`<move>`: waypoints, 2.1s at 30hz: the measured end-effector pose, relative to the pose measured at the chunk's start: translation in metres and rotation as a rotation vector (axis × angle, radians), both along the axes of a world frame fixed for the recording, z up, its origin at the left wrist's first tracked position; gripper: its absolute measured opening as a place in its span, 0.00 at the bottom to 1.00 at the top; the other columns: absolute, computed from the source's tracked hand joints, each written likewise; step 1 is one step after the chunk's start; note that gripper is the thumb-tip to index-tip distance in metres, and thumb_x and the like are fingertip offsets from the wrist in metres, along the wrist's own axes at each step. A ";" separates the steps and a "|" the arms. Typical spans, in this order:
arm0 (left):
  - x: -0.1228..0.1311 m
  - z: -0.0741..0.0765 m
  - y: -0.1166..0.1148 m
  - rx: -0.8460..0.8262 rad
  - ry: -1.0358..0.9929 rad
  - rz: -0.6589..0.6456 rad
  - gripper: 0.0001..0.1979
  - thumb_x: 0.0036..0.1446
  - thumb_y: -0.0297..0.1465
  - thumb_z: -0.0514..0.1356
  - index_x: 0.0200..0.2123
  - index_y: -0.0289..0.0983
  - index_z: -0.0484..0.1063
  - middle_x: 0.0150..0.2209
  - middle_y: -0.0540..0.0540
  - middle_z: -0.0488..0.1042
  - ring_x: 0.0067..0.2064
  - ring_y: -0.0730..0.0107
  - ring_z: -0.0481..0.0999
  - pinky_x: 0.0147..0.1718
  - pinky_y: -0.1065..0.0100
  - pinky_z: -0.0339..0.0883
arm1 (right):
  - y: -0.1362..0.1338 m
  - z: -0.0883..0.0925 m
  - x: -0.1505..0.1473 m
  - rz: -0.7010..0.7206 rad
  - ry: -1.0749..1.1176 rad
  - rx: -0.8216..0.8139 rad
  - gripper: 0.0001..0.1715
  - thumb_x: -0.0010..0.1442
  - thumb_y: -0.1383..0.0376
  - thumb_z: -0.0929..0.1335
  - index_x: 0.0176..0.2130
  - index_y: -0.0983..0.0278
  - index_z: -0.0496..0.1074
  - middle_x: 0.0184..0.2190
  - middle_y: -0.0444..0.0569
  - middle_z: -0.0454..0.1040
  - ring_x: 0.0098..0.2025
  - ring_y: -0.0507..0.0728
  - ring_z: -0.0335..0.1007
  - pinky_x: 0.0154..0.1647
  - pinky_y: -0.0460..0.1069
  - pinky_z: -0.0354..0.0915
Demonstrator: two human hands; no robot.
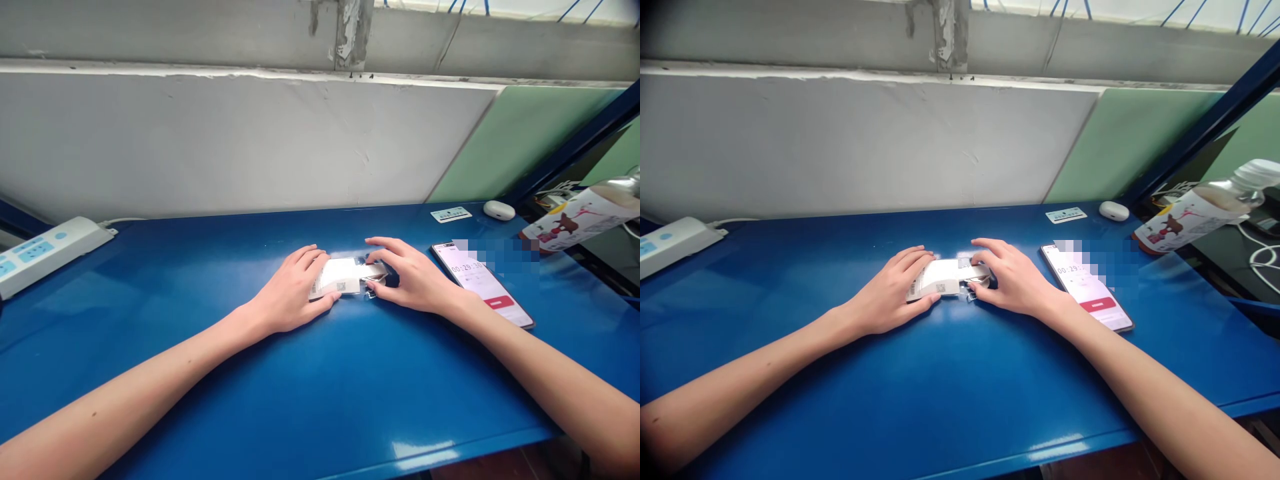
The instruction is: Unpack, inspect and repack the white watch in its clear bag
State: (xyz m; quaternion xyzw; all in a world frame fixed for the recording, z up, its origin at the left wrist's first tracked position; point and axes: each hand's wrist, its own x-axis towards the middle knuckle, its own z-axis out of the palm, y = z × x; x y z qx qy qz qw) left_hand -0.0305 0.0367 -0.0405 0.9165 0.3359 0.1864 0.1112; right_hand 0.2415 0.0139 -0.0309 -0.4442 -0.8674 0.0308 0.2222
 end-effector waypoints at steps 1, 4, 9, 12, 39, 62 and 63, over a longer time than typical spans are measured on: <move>0.000 0.000 0.000 0.002 0.002 -0.004 0.27 0.63 0.44 0.57 0.59 0.34 0.62 0.60 0.33 0.67 0.65 0.41 0.60 0.62 0.44 0.59 | 0.000 -0.002 0.000 0.039 0.007 -0.016 0.17 0.60 0.59 0.70 0.49 0.61 0.72 0.61 0.61 0.68 0.60 0.68 0.67 0.56 0.64 0.68; 0.000 0.000 0.000 0.006 0.007 -0.010 0.28 0.63 0.44 0.57 0.59 0.33 0.62 0.60 0.32 0.67 0.65 0.42 0.60 0.62 0.44 0.59 | 0.001 -0.006 -0.001 0.098 0.015 -0.070 0.19 0.64 0.59 0.68 0.53 0.61 0.71 0.62 0.61 0.66 0.61 0.67 0.66 0.58 0.63 0.67; 0.000 -0.001 0.000 -0.001 -0.011 -0.002 0.27 0.62 0.44 0.58 0.59 0.35 0.62 0.60 0.33 0.68 0.65 0.41 0.61 0.61 0.43 0.59 | -0.001 -0.007 -0.005 0.088 0.051 -0.106 0.15 0.65 0.60 0.67 0.51 0.60 0.70 0.61 0.61 0.68 0.60 0.67 0.67 0.56 0.64 0.69; -0.001 -0.001 0.001 0.005 -0.003 0.004 0.26 0.63 0.44 0.58 0.58 0.34 0.63 0.59 0.33 0.68 0.64 0.41 0.61 0.62 0.44 0.58 | -0.002 -0.007 -0.008 0.056 0.071 -0.060 0.14 0.66 0.63 0.65 0.52 0.61 0.68 0.59 0.61 0.69 0.59 0.67 0.68 0.56 0.65 0.69; 0.000 0.002 0.000 -0.007 0.048 0.035 0.34 0.61 0.46 0.58 0.61 0.26 0.62 0.62 0.28 0.65 0.66 0.41 0.59 0.64 0.45 0.56 | 0.007 0.007 0.003 -0.326 0.424 0.399 0.17 0.69 0.61 0.61 0.53 0.62 0.71 0.46 0.58 0.73 0.48 0.64 0.72 0.45 0.60 0.74; 0.007 0.036 -0.010 0.186 -0.305 -0.016 0.19 0.59 0.33 0.63 0.52 0.33 0.71 0.54 0.36 0.74 0.61 0.52 0.69 0.60 0.53 0.63 | -0.009 0.008 -0.015 0.043 0.461 0.312 0.18 0.60 0.66 0.71 0.51 0.61 0.71 0.40 0.53 0.80 0.40 0.60 0.77 0.38 0.53 0.74; 0.009 0.037 -0.013 0.194 -0.309 -0.040 0.18 0.59 0.33 0.63 0.51 0.33 0.71 0.52 0.37 0.76 0.60 0.52 0.70 0.60 0.53 0.64 | -0.011 0.009 -0.016 0.050 0.482 0.305 0.18 0.59 0.65 0.72 0.50 0.61 0.72 0.40 0.52 0.80 0.39 0.59 0.77 0.38 0.53 0.73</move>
